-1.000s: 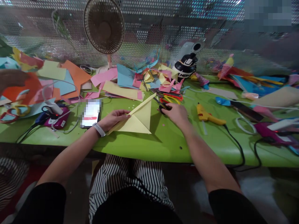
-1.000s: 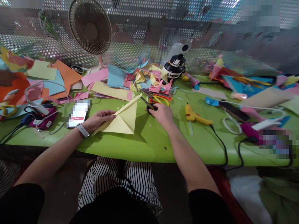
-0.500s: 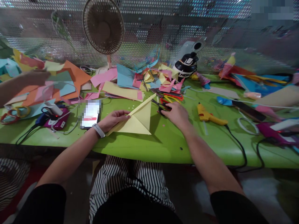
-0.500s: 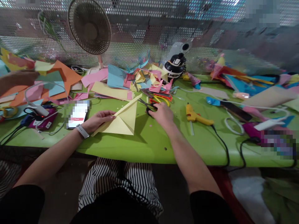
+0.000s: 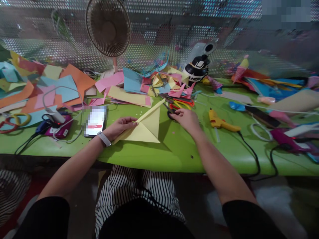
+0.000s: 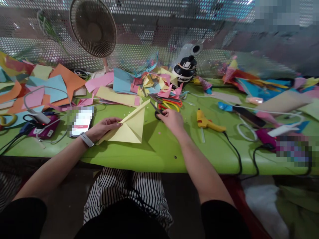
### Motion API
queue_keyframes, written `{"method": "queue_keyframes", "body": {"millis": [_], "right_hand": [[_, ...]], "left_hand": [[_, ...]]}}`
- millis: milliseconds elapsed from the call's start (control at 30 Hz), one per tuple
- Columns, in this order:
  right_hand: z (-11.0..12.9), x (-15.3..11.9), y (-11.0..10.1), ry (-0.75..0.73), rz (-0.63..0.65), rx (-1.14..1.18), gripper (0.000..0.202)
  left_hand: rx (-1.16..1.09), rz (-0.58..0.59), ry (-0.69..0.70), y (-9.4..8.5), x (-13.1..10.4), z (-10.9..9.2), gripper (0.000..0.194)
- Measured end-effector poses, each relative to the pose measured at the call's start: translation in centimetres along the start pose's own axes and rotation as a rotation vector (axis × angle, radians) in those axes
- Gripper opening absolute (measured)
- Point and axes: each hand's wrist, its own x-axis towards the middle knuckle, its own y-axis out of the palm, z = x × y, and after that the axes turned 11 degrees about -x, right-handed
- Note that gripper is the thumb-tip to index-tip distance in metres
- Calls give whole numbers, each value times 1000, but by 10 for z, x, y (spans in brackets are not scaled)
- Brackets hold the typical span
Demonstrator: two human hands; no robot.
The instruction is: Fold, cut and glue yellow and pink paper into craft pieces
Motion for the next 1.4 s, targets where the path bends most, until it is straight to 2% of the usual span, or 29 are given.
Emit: {"method": "queue_keyframes", "body": {"millis": [100,167,233,333,433,533,600,733,833,1000,1100,1200,1400], "right_hand": [[3,-6,-2,-100,-179,18,51],[10,-16,-5,-297,-321,40,62],[19,-28,-8,-558,-392,33,69],[33,-43,-9,-881,-335,-52,63],[39,-49,-8,-1068,-240,-91,47],[35,-49,-3,-1157,-191,-61,31],[31,-49,3,-1190,-165,-23,26],[25,-55,17,-1179,-123,8,24],[25,-61,22,-1100,-110,39,25],[31,-67,17,-986,-1,276,21],[38,-70,15,-792,94,491,17],[46,-74,17,-625,193,650,23],[59,-83,21,-528,203,682,40]], "left_hand": [[-13,-2,-1,0,0,-1,28],[-19,-8,-4,-1,1,-1,30],[-14,-18,-13,-2,1,-2,31],[2,-18,-42,-4,2,-4,34],[104,26,-68,-5,4,-8,34],[411,96,-52,-3,7,-13,30],[689,110,55,0,9,-15,27],[1181,42,365,12,7,-11,23],[1463,4,479,19,0,-1,28],[1647,58,483,22,-12,16,37],[1701,21,454,23,-16,19,37],[1718,-7,441,24,-18,19,36],[1729,2,456,23,-18,16,34]]}}
